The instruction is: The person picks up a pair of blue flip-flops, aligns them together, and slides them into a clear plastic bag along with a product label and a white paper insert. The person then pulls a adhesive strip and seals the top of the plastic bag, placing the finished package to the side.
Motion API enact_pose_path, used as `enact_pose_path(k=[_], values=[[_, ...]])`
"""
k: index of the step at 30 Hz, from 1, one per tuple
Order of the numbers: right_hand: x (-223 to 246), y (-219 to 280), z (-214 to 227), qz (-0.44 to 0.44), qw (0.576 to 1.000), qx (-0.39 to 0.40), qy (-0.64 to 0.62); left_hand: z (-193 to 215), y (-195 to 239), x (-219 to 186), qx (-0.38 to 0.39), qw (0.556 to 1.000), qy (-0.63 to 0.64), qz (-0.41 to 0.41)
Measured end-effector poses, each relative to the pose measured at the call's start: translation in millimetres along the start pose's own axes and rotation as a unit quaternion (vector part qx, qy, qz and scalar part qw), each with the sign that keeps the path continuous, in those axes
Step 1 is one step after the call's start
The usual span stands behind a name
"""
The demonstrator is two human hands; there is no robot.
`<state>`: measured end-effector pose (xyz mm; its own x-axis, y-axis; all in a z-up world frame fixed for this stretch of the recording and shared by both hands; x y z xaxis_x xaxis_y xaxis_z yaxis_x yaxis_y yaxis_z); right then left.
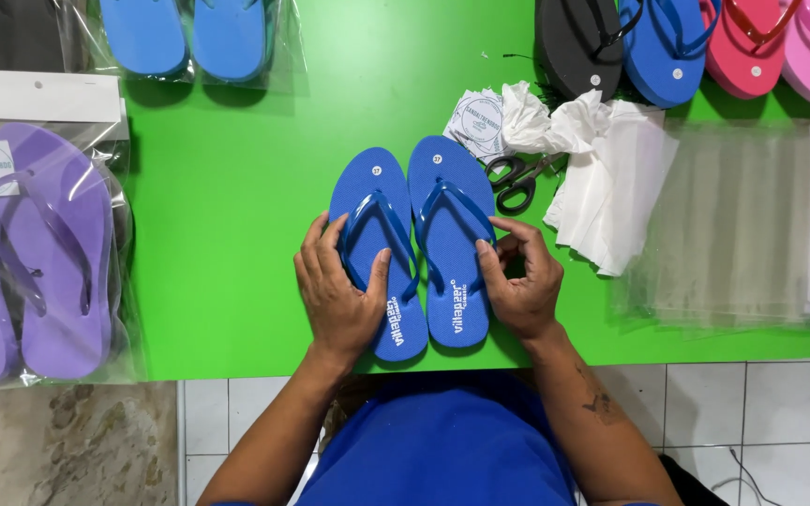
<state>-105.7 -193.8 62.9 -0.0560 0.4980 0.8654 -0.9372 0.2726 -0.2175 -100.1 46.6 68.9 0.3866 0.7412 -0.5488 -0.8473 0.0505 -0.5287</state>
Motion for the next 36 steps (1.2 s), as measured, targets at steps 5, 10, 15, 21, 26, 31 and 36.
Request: enact_pose_path(k=[5,10,15,21,26,31,36], values=[[2.0,1.2,5.6,-0.013,1.000,-0.005,-0.001,3.2,2.0,7.1,-0.043,0.998,0.052,0.018],[-4.0,4.3,12.4,-0.043,0.999,-0.011,-0.025,0.3,-9.0,0.9,-0.057,0.995,0.076,0.016],[-4.6,1.2,11.8,-0.040,0.999,0.022,-0.011,-12.4,-33.2,-35.3,-0.036,0.998,0.004,-0.048],[-5.8,-1.8,15.6,-0.033,0.998,0.034,-0.033,-35.3,-43.1,-43.7,0.011,0.997,-0.033,-0.062],[-7.4,-6.6,18.3,-0.042,0.996,0.042,-0.073,-45.5,-44.4,-42.1,0.047,0.998,0.029,-0.028],[-6.9,-8.6,19.6,-0.036,0.995,0.049,-0.079,-50.7,-40.4,-34.1,0.062,0.998,0.026,-0.019],[-5.8,-10.0,19.1,-0.037,0.995,0.057,-0.067,-58.9,-47.6,-41.8,0.115,0.987,-0.066,-0.091]])
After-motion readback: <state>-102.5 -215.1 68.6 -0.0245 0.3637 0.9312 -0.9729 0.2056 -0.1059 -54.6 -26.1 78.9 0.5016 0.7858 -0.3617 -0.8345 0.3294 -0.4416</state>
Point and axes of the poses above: each hand's wrist, its own y-axis away from the middle knuckle, its own z-axis out of the back of the hand, x = y × z, the point moved 6 cm from there along -y, towards the middle knuckle, and after that the axes turned 11 degrees about -z, right-handed, at the moved point
